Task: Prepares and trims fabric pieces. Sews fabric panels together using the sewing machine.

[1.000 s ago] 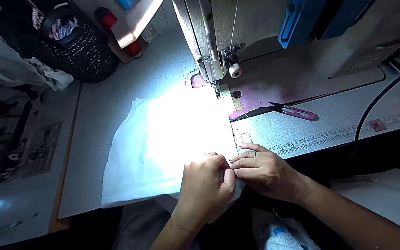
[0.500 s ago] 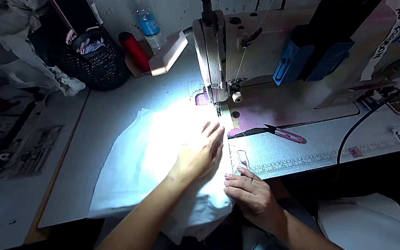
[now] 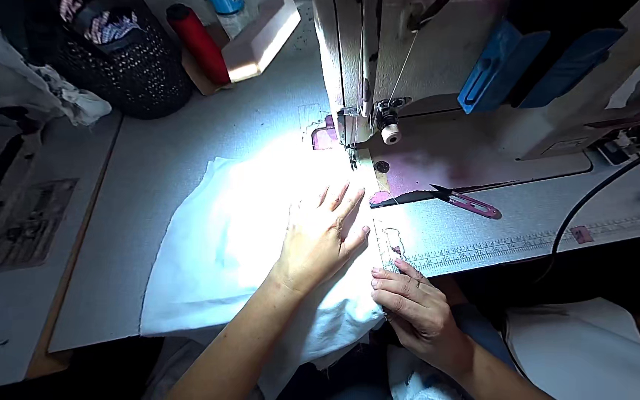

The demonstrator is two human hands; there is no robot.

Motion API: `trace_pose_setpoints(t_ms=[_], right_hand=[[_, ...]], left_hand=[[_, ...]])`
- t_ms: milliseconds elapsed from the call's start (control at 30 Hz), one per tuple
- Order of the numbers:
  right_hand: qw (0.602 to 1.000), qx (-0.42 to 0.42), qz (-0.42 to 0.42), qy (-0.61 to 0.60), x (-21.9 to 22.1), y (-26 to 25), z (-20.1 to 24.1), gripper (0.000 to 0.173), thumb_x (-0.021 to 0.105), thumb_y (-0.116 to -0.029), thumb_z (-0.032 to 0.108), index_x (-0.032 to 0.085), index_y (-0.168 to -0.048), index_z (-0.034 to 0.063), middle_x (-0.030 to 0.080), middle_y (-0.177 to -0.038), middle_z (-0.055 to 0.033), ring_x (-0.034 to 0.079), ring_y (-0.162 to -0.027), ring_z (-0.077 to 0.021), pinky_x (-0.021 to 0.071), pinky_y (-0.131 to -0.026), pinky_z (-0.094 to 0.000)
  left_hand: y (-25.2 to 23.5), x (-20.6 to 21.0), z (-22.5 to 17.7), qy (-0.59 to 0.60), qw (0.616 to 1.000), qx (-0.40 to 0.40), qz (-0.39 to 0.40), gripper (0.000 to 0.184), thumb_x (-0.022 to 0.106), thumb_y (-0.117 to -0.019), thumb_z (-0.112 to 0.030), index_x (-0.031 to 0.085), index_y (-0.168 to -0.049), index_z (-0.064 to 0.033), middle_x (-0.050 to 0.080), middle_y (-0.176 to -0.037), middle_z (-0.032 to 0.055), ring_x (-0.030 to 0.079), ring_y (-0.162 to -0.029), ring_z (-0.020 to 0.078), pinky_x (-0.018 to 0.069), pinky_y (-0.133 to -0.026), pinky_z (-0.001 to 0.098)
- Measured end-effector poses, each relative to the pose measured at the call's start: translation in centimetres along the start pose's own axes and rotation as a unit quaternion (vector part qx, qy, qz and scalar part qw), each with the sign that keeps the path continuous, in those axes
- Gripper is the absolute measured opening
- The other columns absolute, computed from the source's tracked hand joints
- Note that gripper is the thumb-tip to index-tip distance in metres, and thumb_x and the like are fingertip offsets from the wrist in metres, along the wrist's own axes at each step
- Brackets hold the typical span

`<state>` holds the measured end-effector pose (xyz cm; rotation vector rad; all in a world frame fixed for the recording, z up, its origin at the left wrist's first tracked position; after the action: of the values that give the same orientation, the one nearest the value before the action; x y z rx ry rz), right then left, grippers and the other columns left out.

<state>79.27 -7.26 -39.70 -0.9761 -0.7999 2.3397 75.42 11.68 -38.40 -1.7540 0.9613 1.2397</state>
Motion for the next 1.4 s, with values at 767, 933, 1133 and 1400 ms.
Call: trace_pose_setpoints(t_ms=[767, 933, 1133, 1400], right_hand=[[0.999, -0.001, 0.023, 0.024, 0.0, -0.1, 0.2, 0.019, 0.058, -0.1004, 0.007, 0.077, -0.106, 0.0095, 0.077, -0.11, -0.0056, 0.068, -0.118, -0.0169, 0.042, -0.115, -0.0417], [0.994, -0.041, 0.097, 0.024, -0.4, -1.7, 0.0, 0.022, 0.057, -0.0987, 0.007, 0.078, -0.101, 0.0118, 0.078, -0.101, -0.0025, 0.071, -0.11, -0.0167, 0.0425, -0.113, -0.0468], [0.981, -0.097, 0.168, 0.028, -0.5, -4.2, -0.1, 0.023, 0.058, -0.0935, 0.004, 0.079, -0.092, 0.0135, 0.076, -0.088, -0.0004, 0.072, -0.092, -0.0172, 0.0406, -0.11, -0.0501], [0.977, -0.118, 0.178, 0.027, -0.2, -4.6, 0.2, 0.021, 0.058, -0.0942, 0.002, 0.076, -0.088, 0.0102, 0.069, -0.077, -0.0018, 0.068, -0.079, -0.0178, 0.043, -0.108, -0.0465]], left_hand=[[6.1, -2.2, -4.8, 0.075, 0.991, 0.076, -0.082, 0.026, 0.059, -0.098, -0.018, 0.077, -0.111, -0.0055, 0.073, -0.124, 0.0116, 0.066, -0.124, 0.0248, 0.0558, -0.101, 0.0407], [15.9, -0.8, -10.9, 0.071, 0.957, 0.124, -0.251, 0.011, 0.069, -0.095, -0.021, 0.07, -0.094, -0.0098, 0.069, -0.092, 0.0048, 0.064, -0.082, 0.0161, 0.0529, -0.078, 0.0259], [13.2, 1.8, -12.3, -0.148, 0.982, 0.095, -0.063, 0.025, 0.058, -0.0913, 0.0, 0.078, -0.103, -0.0108, 0.075, -0.104, 0.0074, 0.062, -0.065, 0.0242, 0.0423, -0.047, 0.0351], [15.8, -1.6, -13.4, -0.209, 0.955, 0.203, 0.056, 0.022, 0.053, -0.0918, 0.004, 0.066, -0.08, -0.0084, 0.065, -0.085, 0.007, 0.058, -0.072, 0.0226, 0.0413, -0.067, 0.0369]])
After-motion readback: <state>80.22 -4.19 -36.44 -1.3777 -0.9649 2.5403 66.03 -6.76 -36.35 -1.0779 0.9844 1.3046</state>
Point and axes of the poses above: each hand's wrist, its own y-axis away from the middle knuckle, its own x-axis out of the palm, z = x × y, the point moved 7 cm from there along -y, towards the middle knuckle
